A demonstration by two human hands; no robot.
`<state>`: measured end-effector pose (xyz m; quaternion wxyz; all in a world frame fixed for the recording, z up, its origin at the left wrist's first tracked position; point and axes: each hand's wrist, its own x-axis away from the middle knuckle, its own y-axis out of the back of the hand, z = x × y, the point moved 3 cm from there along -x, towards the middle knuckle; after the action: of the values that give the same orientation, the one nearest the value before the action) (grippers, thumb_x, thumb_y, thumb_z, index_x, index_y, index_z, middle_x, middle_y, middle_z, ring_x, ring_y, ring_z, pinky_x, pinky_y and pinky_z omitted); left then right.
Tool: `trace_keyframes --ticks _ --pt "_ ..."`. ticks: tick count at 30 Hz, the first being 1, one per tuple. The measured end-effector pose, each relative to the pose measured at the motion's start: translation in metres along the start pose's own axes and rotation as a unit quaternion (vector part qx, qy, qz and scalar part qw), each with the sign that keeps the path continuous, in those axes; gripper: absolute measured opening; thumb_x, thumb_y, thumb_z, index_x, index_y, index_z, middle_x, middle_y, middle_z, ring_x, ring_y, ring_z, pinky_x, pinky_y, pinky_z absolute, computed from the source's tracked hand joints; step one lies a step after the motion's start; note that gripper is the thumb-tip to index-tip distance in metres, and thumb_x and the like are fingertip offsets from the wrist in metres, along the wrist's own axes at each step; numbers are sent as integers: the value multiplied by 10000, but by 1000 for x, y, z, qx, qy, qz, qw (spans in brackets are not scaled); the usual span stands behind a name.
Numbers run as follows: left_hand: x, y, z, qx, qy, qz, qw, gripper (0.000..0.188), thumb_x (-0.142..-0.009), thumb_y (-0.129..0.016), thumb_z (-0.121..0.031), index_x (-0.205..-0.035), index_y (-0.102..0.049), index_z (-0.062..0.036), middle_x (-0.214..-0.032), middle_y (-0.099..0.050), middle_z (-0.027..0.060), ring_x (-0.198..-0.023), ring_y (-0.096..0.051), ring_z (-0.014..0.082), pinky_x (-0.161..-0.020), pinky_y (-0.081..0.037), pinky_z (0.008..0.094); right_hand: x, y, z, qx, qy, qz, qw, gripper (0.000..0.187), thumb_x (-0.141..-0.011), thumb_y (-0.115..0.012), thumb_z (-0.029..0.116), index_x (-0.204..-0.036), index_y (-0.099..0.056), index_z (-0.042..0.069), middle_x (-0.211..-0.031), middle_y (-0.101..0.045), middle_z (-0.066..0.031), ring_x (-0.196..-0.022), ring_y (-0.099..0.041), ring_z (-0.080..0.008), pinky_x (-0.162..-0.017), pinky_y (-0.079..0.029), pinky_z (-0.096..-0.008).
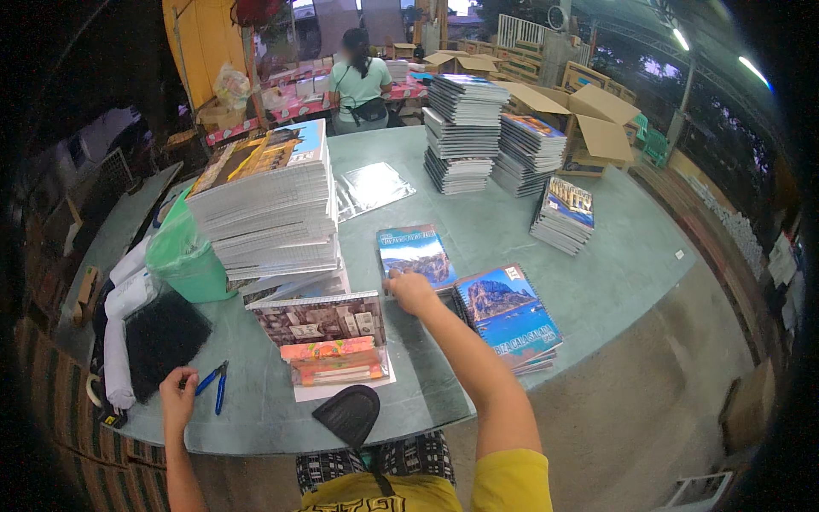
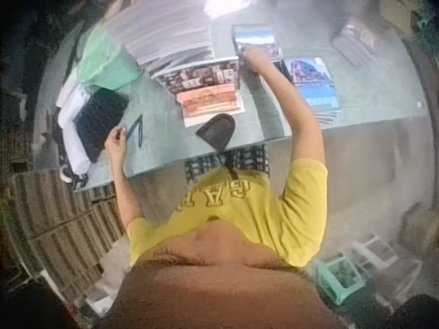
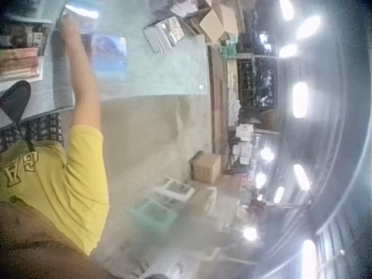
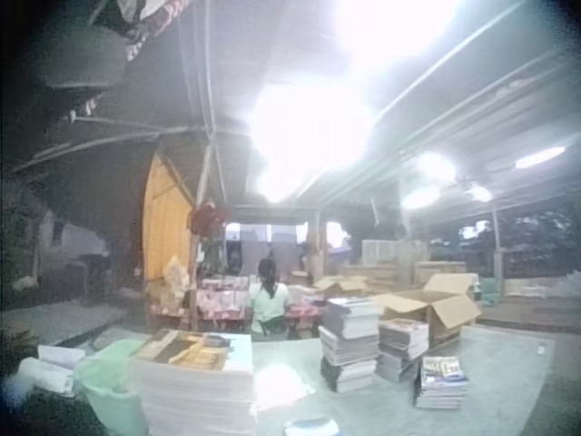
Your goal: The person binds notebooks by manually threading a plastic spiral coil through pre-punched holes in a stack of paper and covers, then using a small blue tool to trim and crimp the ends of the coil.
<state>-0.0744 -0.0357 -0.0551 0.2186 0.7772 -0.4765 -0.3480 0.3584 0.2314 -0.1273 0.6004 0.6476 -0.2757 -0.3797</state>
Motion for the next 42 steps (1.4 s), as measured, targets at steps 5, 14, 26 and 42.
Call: trace_keyframes --ticks 5,14,26,42 --pt "10 6 9 15 2 -1 1000 119 -810 -613 -72 -844 -623 42 -723 -615 77 -653 -554 116 -615 -439 253 5 6 5 -8 -16 4 1000 350 -730 -562 2 -1034 -641 158 -1186 -587 -62 -1015 -596 -294 -806 -512 -397" --pt "15 9 0 -7 25 33 999 96 -816 -617 -53 -859 -631 31 -718 -610 30 -653 -526 74 -592 -419 227 2 14 -18 -128 -4 19 992 334 -728 -592 28 -1021 -670 168 -970 -670 -101 -916 -628 -305 -791 -502 -405" --pt "8 -4 -7 17 13 58 998 107 -808 -618 -47 -875 -631 35 -714 -618 41 -643 -544 80 -600 -436 232 -2 11 -19 -103 44 22 993 281 -753 -587 32 -988 -669 162 -975 -641 -99 -947 -608 -291 -799 -494 -394" --pt "2 -21 -17 25 40 101 994 126 -794 -629 -53 -886 -635 33 -724 -611 35 -663 -541 92 -625 -443 249 -5 17 -25 -118 71 60 989 388 -705 -592 -26 -1041 -646 159 -993 -637 -129 -940 -613 -324 -804 -490 -415"
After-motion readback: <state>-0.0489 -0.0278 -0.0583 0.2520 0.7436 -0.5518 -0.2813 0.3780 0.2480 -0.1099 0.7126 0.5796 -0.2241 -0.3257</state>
